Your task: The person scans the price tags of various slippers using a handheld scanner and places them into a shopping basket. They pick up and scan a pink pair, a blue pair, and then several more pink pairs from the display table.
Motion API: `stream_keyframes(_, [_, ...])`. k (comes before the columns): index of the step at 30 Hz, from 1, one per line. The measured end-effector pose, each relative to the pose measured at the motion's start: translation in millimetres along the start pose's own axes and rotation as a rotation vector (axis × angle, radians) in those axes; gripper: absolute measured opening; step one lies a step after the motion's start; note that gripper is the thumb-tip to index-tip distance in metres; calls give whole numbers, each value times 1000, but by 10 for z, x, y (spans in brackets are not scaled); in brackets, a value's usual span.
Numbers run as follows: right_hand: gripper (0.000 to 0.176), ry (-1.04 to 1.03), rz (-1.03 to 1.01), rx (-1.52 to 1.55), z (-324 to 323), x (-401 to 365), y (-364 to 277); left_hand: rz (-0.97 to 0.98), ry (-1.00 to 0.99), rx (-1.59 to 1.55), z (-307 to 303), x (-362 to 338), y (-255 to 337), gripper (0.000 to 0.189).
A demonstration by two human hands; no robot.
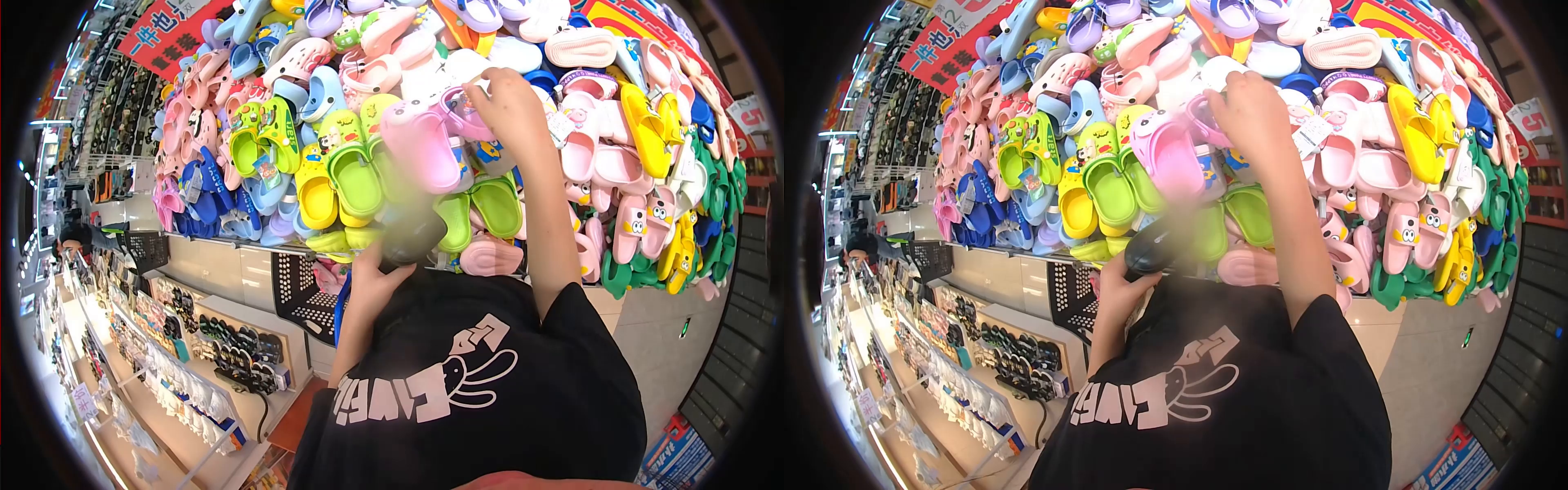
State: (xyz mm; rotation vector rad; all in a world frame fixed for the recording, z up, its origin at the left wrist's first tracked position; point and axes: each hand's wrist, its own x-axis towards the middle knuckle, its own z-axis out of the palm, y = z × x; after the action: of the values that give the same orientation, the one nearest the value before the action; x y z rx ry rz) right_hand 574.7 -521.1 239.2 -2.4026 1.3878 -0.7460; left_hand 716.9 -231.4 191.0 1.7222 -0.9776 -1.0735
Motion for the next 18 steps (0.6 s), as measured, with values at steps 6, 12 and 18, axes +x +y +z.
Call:
stream_keyframes(6, [30,-149,-40,-129,177,-78,104,-23,19,-76,41,1,-63,45])
stream_keyframes(12, [24,-76,-116,-189,-205,-225,-322,-37,-10,-9,76,49,-51,46])
stream_keyframes(18, [31,-529,-248,-324,139,-115,-540,22,-48,19,158,113,-21,45])
